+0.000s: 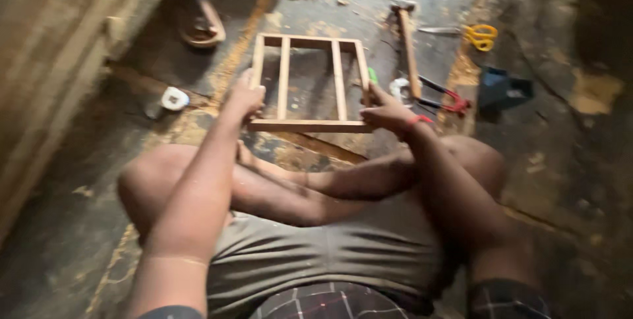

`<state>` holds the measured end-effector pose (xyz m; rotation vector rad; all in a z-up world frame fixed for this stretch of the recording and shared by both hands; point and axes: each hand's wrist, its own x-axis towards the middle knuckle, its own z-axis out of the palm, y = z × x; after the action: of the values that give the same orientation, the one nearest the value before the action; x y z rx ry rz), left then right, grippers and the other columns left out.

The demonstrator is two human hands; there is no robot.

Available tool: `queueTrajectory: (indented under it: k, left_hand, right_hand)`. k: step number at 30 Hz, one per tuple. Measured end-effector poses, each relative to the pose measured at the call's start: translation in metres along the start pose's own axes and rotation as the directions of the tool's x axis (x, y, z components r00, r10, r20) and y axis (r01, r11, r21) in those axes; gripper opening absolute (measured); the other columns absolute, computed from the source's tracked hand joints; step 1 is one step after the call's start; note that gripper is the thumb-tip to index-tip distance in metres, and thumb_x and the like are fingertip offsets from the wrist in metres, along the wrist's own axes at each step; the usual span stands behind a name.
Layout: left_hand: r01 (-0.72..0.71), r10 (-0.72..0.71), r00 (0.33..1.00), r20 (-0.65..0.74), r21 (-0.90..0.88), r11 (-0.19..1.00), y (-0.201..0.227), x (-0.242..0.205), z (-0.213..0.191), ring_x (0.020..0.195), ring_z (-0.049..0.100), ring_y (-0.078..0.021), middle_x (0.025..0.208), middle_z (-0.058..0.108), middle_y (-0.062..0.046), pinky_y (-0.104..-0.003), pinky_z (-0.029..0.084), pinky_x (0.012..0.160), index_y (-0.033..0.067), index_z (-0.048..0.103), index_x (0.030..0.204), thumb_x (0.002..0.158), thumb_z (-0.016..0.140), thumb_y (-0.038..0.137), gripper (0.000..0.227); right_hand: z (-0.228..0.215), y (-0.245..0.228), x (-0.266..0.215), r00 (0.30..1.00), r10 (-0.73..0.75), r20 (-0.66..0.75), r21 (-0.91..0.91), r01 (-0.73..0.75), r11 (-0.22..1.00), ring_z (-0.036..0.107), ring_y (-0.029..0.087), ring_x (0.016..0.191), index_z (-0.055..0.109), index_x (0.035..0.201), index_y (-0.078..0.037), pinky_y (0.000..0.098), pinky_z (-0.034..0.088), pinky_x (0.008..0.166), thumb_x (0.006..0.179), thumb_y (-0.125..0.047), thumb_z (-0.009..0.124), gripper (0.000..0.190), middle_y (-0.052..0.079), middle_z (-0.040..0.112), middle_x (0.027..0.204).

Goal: The person assembles a wooden frame by measuring sections with a tape measure, marking with a pencil, hammering nails into the wood, and using pliers to adjust the frame components.

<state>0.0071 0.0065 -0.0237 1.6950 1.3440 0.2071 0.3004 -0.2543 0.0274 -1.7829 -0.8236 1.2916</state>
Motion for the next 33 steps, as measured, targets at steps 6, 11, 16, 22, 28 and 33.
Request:
queueTrajectory:
  k: [6, 11, 16, 22, 28, 33]
  left_hand:
    - [0.042, -0.012, 0.995, -0.101, 0.3, 0.953, -0.007, 0.005, 0.025, 0.117, 0.063, -0.0401, 0.128, 0.064, -0.022, -0.046, 0.051, 0.099, 0.0273, 0.04, 0.153, 0.082, 0.066, 0.009, 0.078]
    - [0.042, 0.016, 0.992, -0.129, 0.44, 0.897, -0.018, 0.024, 0.025, 0.123, 0.061, -0.0413, 0.13, 0.064, -0.026, -0.045, 0.048, 0.107, 0.0235, 0.031, 0.161, 0.083, 0.068, 0.01, 0.088]
    - [-0.073, 0.247, 0.927, -0.284, 0.508, 0.858, -0.039, 0.045, 0.048, 0.122, 0.057, -0.0457, 0.132, 0.057, -0.034, -0.044, 0.045, 0.104, 0.0175, 0.035, 0.154, 0.08, 0.073, 0.011, 0.083]
    - [0.212, -0.247, 0.883, -0.4, -0.13, 0.969, -0.021, 0.043, 0.054, 0.124, 0.062, -0.0448, 0.129, 0.064, -0.028, -0.052, 0.045, 0.108, 0.0029, 0.062, 0.134, 0.117, 0.053, 0.048, 0.049]
    - [-0.021, 0.101, 0.984, -0.146, 0.47, 0.883, 0.019, -0.003, 0.013, 0.109, 0.069, -0.0421, 0.11, 0.072, -0.022, -0.053, 0.056, 0.092, 0.0107, 0.068, 0.118, 0.089, 0.062, 0.014, 0.029]
    - [-0.051, -0.001, 0.997, 0.073, 0.704, 0.708, 0.04, 0.001, -0.086, 0.119, 0.068, -0.0362, 0.125, 0.071, -0.018, -0.05, 0.055, 0.099, 0.012, 0.072, 0.121, 0.085, 0.073, 0.024, 0.039]
  right_hand:
    - [0.007, -0.001, -0.011, 1.0, 0.009, 0.005, -0.356, -0.007, 0.934, 0.071, 0.022, 0.075, 0.035, 0.151, -0.004, 0.0367, 0.059, 0.064, 0.088, -0.013, 0.072, 0.073, 0.016, 0.07, 0.095]
    - [0.015, -0.006, 0.015, 0.997, 0.04, -0.062, -0.521, -0.067, 0.851, 0.074, 0.031, 0.076, 0.054, 0.14, -0.012, 0.0457, 0.061, 0.064, 0.088, -0.012, 0.062, 0.053, 0.013, 0.074, 0.099]
    - [-0.023, 0.006, 0.053, 0.933, -0.284, -0.223, -0.899, -0.084, 0.429, 0.072, 0.041, 0.091, 0.078, 0.098, -0.01, 0.0504, 0.057, 0.083, 0.088, -0.017, 0.064, 0.018, 0.023, 0.075, 0.095]
    - [-0.044, 0.046, 0.073, 0.927, -0.272, -0.258, -0.944, -0.181, 0.277, 0.073, 0.039, 0.092, 0.079, 0.088, -0.007, 0.0484, 0.058, 0.082, 0.082, -0.037, 0.079, 0.031, 0.02, 0.076, 0.092]
    - [-0.025, 0.076, 0.106, 0.843, -0.215, -0.493, -0.855, -0.424, 0.299, 0.076, 0.038, 0.092, 0.082, 0.095, -0.01, 0.0506, 0.061, 0.076, 0.087, -0.025, 0.074, 0.019, 0.017, 0.078, 0.098]
    - [-0.049, 0.067, 0.101, 0.935, -0.066, -0.348, -0.896, -0.311, 0.317, 0.075, 0.039, 0.093, 0.084, 0.096, -0.003, 0.0494, 0.061, 0.081, 0.079, -0.037, 0.082, 0.038, 0.024, 0.078, 0.101]
